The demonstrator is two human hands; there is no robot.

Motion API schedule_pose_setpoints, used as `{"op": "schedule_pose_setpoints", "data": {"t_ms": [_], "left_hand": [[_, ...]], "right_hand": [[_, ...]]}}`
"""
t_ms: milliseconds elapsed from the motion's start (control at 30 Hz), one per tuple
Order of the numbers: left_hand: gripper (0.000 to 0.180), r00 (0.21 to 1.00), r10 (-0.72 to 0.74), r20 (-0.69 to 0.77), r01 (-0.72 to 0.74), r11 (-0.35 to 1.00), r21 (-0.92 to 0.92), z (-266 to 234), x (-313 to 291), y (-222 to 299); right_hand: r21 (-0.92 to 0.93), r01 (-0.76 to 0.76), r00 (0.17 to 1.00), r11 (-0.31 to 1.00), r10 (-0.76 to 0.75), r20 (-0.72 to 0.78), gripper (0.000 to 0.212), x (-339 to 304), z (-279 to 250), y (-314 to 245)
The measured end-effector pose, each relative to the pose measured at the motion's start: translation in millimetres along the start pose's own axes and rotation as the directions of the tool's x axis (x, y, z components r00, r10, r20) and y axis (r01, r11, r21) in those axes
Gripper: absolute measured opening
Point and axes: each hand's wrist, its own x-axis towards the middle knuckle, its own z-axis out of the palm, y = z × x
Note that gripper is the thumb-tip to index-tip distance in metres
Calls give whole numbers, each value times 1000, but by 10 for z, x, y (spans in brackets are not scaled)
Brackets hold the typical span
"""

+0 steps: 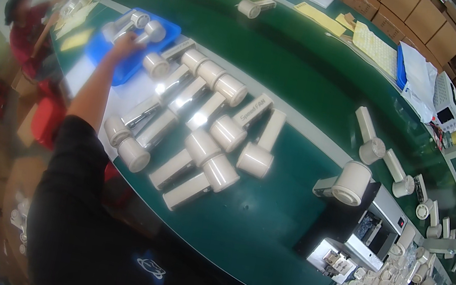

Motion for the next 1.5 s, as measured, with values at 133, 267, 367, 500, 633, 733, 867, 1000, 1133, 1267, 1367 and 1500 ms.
{"op": "schedule_pose_setpoints", "data": {"t_ms": [133,267,367,500,633,733,867,1000,1133,1267,1367,1500], "left_hand": [[49,910,300,-287,-210,929,305,180,329,-577],[37,855,405,-325,-312,901,302,42,290,109],[19,753,573,-324,-585,808,69,0,52,1275],[37,470,882,19,-874,468,-132,509,-549,3070],[56,122,950,286,-949,196,-246,1431,-1061,4316],[48,166,880,446,-979,202,-33,2108,-1256,4684],[26,181,825,535,-981,191,38,2060,-1216,4815],[27,250,890,380,-929,331,-163,1386,-1284,4626],[34,502,860,-86,-836,458,-302,561,-1487,4169],[43,727,558,-399,-673,468,-572,-148,-2110,3774],[25,817,416,-399,-328,-235,-915,-247,-2581,3385],[30,874,470,-126,-5,-250,-968,22,-3387,3231]], "right_hand": [[-29,0,1000,1000,1,19,72,28,-58,-48],[51,-36,999,998,35,34,74,-3,-130,-38],[102,-40,999,994,38,28,73,2,-61,-45],[87,-84,996,993,81,39,79,-3,48,-78],[78,-188,981,979,184,52,86,48,6,-71],[226,-276,941,934,215,261,99,130,-146,-137],[26,-191,979,981,188,78,44,80,-704,192],[-774,-54,899,631,368,237,13,-147,-954,861],[-829,91,827,552,422,372,32,-358,-718,1076],[-845,90,841,526,414,348,39,-405,-718,1112],[-733,97,903,674,250,349,31,-451,-758,1316],[-631,-245,905,736,407,124,17,-398,-795,995]]}}
